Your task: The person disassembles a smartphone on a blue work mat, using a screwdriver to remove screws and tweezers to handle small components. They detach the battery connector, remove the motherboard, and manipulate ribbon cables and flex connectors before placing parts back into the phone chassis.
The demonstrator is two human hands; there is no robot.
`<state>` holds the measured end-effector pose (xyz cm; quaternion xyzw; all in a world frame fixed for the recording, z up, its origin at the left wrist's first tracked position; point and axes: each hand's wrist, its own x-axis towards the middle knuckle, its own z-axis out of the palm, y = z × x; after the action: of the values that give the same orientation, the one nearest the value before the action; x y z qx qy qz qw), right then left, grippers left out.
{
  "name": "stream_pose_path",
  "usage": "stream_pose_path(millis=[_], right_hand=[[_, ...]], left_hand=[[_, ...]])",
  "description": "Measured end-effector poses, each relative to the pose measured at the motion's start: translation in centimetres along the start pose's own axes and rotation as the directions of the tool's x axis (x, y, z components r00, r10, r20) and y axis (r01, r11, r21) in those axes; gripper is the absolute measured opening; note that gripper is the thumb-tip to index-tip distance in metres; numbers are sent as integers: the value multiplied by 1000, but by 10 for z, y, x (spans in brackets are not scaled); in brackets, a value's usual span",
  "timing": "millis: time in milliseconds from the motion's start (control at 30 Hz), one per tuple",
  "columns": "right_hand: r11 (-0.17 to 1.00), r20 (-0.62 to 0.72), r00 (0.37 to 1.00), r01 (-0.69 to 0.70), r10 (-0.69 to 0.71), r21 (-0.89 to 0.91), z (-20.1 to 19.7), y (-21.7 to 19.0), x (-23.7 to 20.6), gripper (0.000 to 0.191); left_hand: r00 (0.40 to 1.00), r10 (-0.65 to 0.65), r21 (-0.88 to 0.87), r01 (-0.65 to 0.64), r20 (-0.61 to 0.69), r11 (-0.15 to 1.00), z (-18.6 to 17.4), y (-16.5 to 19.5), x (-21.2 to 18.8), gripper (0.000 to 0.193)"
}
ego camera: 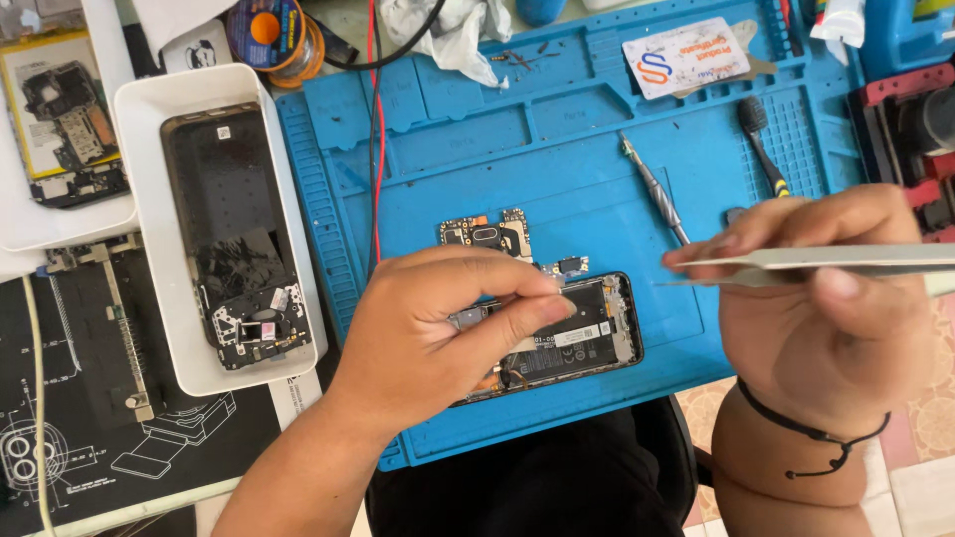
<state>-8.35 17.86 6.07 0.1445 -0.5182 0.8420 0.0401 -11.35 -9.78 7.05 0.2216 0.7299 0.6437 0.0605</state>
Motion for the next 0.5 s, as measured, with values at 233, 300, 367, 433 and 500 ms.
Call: stream_pose_path(millis=[233, 300, 367, 433, 500], right_hand=[[967, 31, 996, -73, 84, -244, 20, 2, -9, 15], [952, 4, 995, -97, 103, -290, 24, 1, -9, 15], [939, -20, 992, -122, 122, -321, 26, 1, -9, 15], [939, -16, 992, -120, 122, -323, 24, 1, -9, 16], [958, 17, 997, -64, 71, -279, 21, 4, -9, 17]], left_hand=[[998, 57, 121, -58, 12, 991, 7, 0, 0, 21], [997, 80, 118, -82, 16, 990, 6, 1, 1, 19], [999, 43, 143, -47, 32, 989, 6, 3, 0, 15], [999, 13, 155, -19, 41, 988, 6, 5, -1, 11], [999, -8, 161, 1, 40, 987, 6, 5, -1, 10]])
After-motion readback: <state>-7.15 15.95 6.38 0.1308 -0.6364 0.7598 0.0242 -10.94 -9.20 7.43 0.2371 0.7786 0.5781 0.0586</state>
